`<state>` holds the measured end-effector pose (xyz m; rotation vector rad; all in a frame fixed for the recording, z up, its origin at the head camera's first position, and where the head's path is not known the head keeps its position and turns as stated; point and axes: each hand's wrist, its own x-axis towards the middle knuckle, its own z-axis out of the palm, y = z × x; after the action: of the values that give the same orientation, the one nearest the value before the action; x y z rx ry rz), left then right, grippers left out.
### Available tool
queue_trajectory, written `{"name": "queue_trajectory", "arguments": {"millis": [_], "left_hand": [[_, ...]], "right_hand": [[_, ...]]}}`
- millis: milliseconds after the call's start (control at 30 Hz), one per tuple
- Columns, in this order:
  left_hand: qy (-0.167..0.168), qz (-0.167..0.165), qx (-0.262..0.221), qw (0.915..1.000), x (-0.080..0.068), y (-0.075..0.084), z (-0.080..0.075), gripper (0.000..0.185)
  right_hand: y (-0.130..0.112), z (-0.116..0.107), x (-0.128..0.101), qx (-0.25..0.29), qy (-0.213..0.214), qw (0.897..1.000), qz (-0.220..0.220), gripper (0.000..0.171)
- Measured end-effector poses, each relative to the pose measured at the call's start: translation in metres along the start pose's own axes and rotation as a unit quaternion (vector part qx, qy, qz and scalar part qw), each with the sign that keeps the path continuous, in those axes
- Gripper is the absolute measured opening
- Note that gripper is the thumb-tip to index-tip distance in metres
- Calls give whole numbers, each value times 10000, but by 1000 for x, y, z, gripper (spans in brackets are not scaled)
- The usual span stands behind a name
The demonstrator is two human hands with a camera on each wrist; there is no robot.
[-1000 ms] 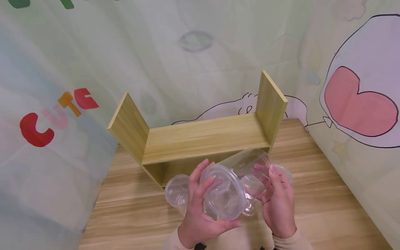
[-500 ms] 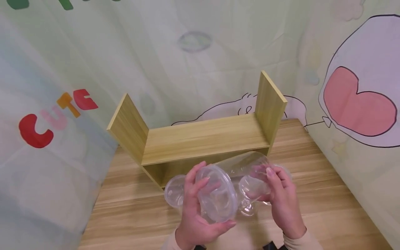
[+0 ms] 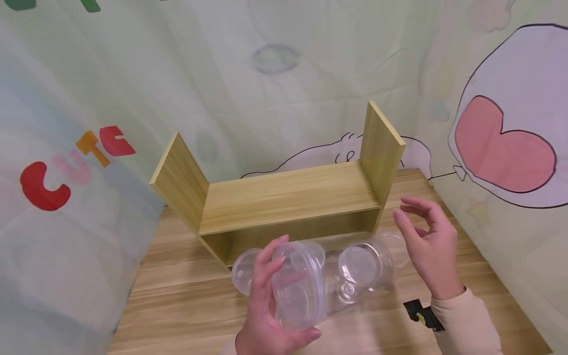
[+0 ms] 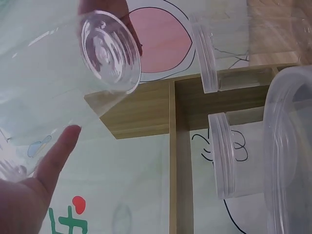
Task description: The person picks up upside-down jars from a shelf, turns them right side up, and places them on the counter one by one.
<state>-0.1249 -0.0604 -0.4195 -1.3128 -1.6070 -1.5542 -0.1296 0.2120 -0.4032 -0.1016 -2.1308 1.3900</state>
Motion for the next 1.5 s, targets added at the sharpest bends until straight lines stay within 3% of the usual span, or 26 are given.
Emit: {"name": "queue_trajectory", "arguments": {"millis": [67,233,433,667,800,967,1100,1167,1367,1500], "left_hand": [[-164,-26,-272,9995,-1,1,-1,108],[-538,-191,-840,9948,-4,3,-4,126],[-1019,-337,-1069,9885,-10,1,-7,126],[-1783,-667,-1238,9739,-23,-4,-13,114],[-2125,-875,-757,9703,-26,-2,-11,104],[-2572,-1364,177,9565,-25,6,-9,102],[-2815,-1190,923,9477,-25,5,-3,100],[-2895,-1119,1082,9444,-27,4,1,96],[-3394,-1528,1134,9212,-33,3,11,79],[-3593,-1304,1581,9104,-38,-1,18,77]], "right_hand": [[2,-2,11,-397,37,9992,-92,43],[5,-4,41,-507,-23,9986,-112,62],[4,-1,69,-416,-125,9982,-419,71],[4,5,86,-44,-209,9948,-996,69],[2,5,89,85,-317,9925,-1176,66],[-1,8,93,175,-552,9915,-1167,59],[-2,9,94,182,-551,9924,-1087,54],[-1,10,94,99,-502,9927,-1093,52],[-1,12,94,63,-355,9920,-1206,45],[-2,12,94,132,-370,9925,-1157,44]]}}
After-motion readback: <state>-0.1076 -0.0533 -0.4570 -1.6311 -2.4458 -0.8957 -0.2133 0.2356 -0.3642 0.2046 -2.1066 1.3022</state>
